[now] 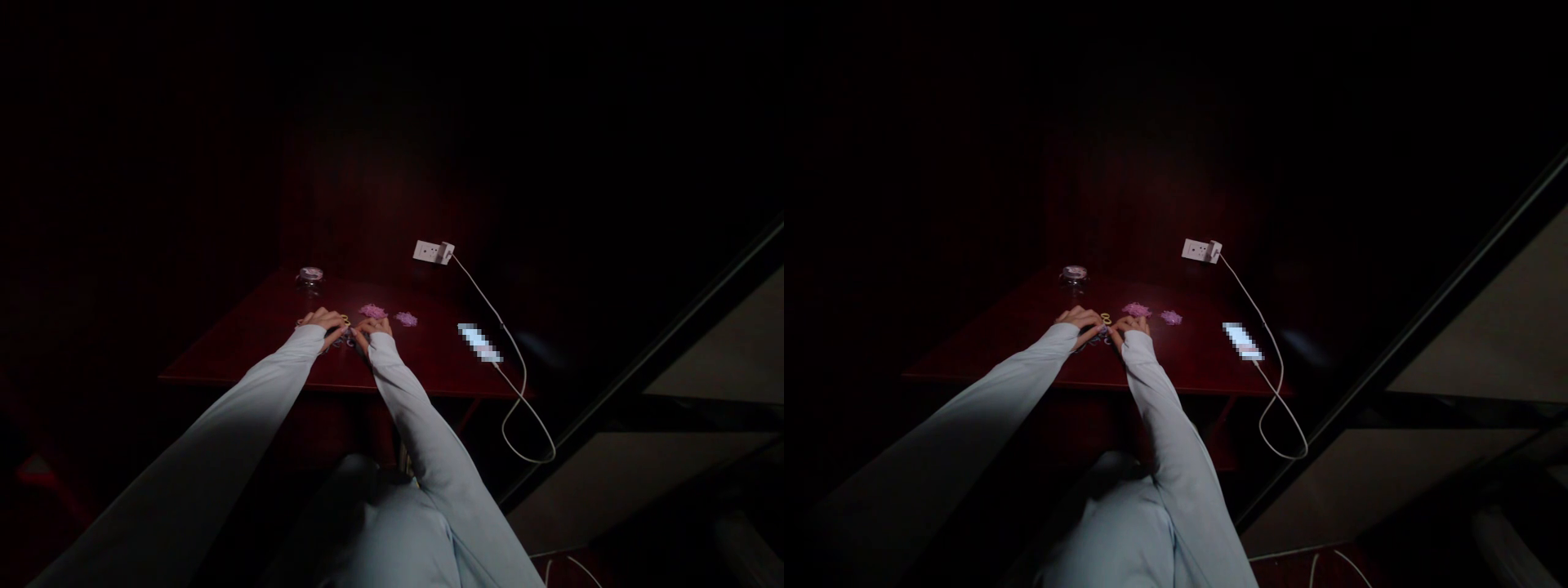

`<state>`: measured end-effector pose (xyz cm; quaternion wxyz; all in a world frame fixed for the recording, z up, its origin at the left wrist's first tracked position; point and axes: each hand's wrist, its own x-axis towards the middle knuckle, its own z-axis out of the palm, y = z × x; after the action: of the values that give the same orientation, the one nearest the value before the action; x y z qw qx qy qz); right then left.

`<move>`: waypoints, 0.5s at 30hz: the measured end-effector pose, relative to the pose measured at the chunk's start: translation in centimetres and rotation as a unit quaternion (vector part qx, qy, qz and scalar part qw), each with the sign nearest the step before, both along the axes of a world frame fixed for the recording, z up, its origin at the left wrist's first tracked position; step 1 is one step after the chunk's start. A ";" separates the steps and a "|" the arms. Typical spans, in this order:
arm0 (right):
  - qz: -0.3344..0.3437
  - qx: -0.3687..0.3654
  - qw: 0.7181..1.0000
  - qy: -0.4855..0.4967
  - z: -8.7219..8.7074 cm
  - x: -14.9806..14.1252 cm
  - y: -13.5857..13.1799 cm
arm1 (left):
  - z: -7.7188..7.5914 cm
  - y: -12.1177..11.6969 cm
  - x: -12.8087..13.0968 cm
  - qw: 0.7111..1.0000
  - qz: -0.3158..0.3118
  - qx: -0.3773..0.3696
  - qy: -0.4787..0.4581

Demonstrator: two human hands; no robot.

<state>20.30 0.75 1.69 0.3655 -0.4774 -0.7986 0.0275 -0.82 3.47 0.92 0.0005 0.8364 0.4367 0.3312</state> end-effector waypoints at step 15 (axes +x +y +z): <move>0.001 -0.010 1.000 -0.010 0.4 -0.1 -0.4 | -0.2 0.2 -0.1 1.000 -0.009 0.001 0.005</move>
<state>20.20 0.37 2.11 0.3524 -0.4807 -0.8024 0.0307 -0.90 3.71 0.73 0.0007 0.8422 0.4285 0.3274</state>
